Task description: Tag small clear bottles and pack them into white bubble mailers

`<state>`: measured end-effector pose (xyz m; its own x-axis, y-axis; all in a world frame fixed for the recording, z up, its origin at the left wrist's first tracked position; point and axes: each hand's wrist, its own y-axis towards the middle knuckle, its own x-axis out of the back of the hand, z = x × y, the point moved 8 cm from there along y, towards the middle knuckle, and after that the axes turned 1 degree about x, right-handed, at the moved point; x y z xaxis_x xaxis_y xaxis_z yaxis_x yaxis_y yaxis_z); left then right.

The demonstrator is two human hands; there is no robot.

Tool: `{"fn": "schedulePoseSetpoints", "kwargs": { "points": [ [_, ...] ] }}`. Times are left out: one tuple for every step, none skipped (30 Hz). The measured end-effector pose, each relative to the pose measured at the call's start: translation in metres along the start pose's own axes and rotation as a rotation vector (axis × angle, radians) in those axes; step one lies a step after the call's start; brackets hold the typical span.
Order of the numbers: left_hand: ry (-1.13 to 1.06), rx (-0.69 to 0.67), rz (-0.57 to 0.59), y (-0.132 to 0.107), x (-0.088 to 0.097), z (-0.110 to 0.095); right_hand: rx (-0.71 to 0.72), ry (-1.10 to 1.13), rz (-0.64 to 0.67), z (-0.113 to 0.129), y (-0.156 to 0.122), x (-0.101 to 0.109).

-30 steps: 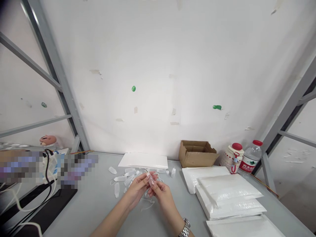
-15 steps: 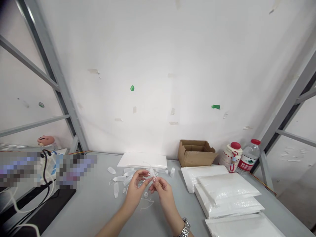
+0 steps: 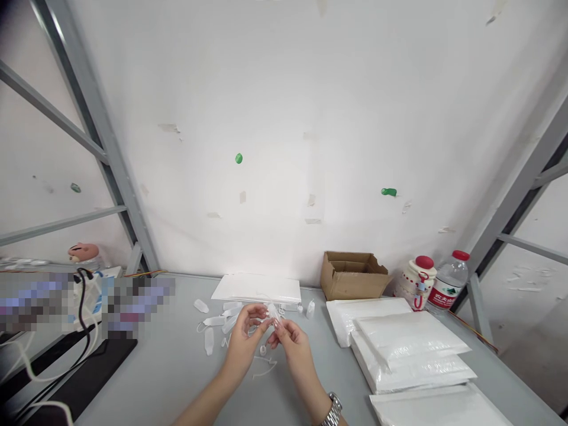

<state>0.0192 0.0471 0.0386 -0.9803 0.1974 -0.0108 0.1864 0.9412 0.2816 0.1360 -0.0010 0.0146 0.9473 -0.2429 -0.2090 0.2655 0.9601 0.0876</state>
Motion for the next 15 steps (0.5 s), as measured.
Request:
{"fn": "schedulePoseSetpoints", "kwargs": {
  "points": [
    [0.002,0.0,0.002,-0.0002,-0.0001,-0.0004,-0.003,-0.001,0.0,0.0004,-0.0002,-0.0003],
    [0.004,0.002,0.006,-0.0005,-0.0004,-0.0007,-0.003,-0.002,0.0,0.001,-0.0005,-0.0007],
    [0.006,0.008,0.014,-0.001,-0.0012,-0.0008,-0.001,-0.003,0.0,0.0016,-0.0007,-0.001],
    [0.007,0.012,0.021,-0.0016,-0.0021,-0.0008,0.003,-0.002,0.001,0.0022,-0.0009,-0.0013],
    [0.003,0.014,0.025,-0.0023,-0.0029,-0.001,0.005,0.0,0.002,0.0023,-0.001,-0.0016],
    [-0.005,0.014,0.025,-0.0028,-0.0033,-0.0011,0.008,0.001,0.003,0.0022,-0.001,-0.0016],
    [-0.017,0.016,0.02,-0.0033,-0.0035,-0.001,0.008,0.001,0.004,0.0017,-0.001,-0.0016],
    [-0.027,0.021,0.015,-0.0036,-0.0035,-0.0006,0.008,-0.002,0.005,0.0009,-0.001,-0.0016],
    [-0.037,0.028,0.01,-0.0038,-0.0034,0.0001,0.007,-0.005,0.006,0.0001,-0.001,-0.0015],
    [-0.046,0.039,0.007,-0.0039,-0.0033,0.001,0.006,-0.01,0.008,-0.0007,-0.0011,-0.0015],
    [-0.054,0.052,0.006,-0.004,-0.0033,0.0019,0.005,-0.014,0.008,-0.0013,-0.0011,-0.0015],
    [-0.06,0.064,0.006,-0.004,-0.0033,0.0027,0.004,-0.018,0.008,-0.0017,-0.0013,-0.0016],
    [-0.065,0.072,0.009,-0.0041,-0.0034,0.0032,0.004,-0.022,0.006,-0.0016,-0.0015,-0.0016],
    [-0.07,0.079,0.014,-0.0042,-0.0037,0.0033,0.005,-0.025,0.004,-0.0012,-0.0017,-0.0017],
    [-0.073,0.082,0.017,-0.0043,-0.0037,0.0032,0.006,-0.027,0.003,-0.0007,-0.0021,-0.002]
  ]
}}
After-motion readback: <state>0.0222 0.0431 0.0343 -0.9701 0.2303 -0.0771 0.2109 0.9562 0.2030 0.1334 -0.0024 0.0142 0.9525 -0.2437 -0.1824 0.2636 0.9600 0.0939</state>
